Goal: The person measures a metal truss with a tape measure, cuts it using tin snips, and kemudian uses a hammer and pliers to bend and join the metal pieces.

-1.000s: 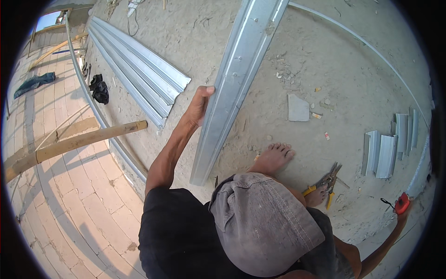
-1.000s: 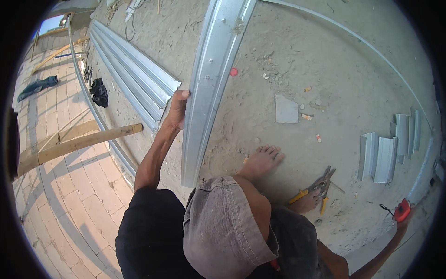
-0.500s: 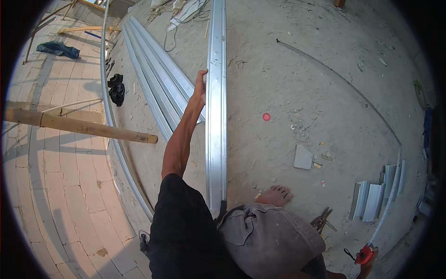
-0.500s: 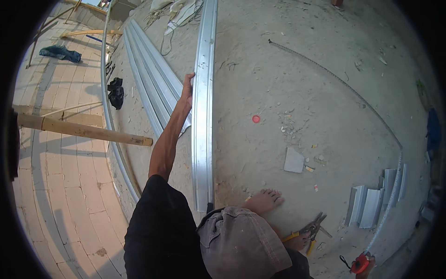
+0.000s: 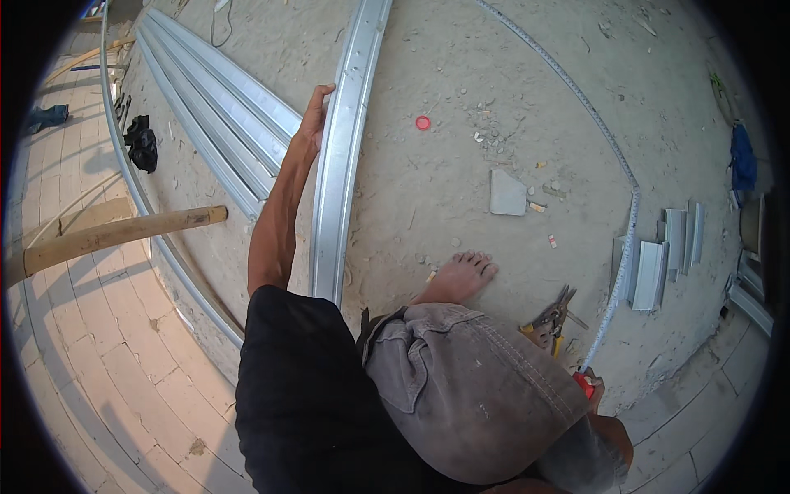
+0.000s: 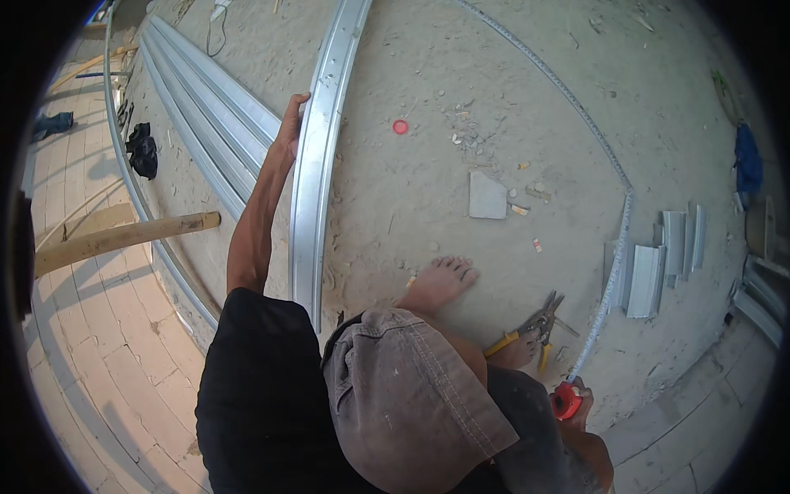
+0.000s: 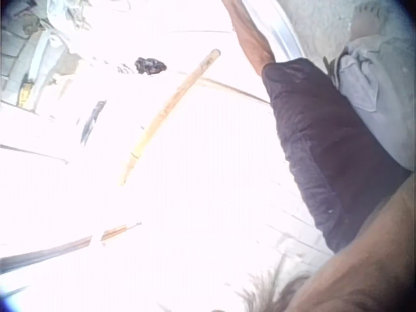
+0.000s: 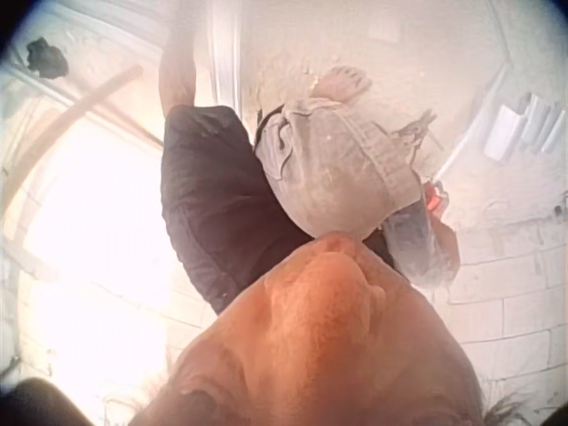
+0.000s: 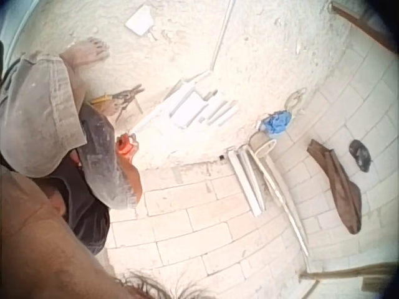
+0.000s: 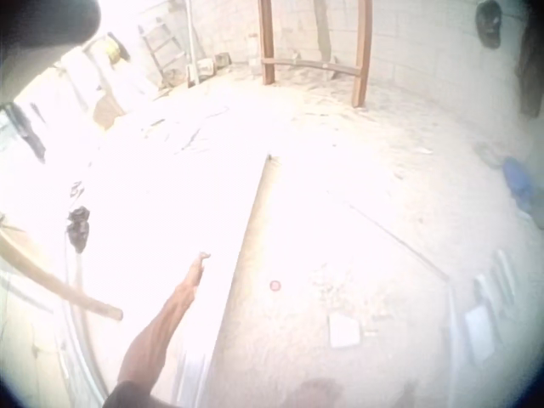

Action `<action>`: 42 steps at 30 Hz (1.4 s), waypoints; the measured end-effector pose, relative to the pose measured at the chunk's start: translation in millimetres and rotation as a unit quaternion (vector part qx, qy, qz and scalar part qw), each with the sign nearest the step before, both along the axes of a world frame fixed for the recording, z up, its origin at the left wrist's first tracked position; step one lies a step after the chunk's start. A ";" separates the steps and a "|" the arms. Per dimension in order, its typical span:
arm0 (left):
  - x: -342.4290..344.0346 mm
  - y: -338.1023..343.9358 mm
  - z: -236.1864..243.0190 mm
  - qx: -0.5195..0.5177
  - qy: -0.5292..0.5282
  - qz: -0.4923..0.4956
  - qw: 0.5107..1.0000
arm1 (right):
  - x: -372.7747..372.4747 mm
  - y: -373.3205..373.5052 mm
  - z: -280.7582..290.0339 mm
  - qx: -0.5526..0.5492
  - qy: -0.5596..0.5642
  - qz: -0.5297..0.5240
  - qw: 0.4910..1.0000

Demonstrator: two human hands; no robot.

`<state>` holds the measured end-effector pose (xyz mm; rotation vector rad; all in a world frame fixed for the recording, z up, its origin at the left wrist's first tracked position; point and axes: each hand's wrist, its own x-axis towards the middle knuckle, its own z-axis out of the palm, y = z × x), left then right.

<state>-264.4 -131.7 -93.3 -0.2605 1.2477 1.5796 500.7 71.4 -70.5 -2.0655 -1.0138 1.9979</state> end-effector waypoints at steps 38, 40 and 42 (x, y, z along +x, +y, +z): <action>223.5 -24.8 35.6 -0.051 -0.008 -0.255 0.966 | -311.7 159.0 -57.0 0.472 -0.281 0.457 0.700; 221.8 -19.0 26.2 -0.056 0.011 -0.311 0.949 | -299.8 153.7 -59.8 0.472 -0.296 0.453 0.696; 222.2 -4.5 28.0 -0.055 0.008 -0.349 0.935 | -280.7 149.1 -65.0 0.581 -0.209 0.375 0.691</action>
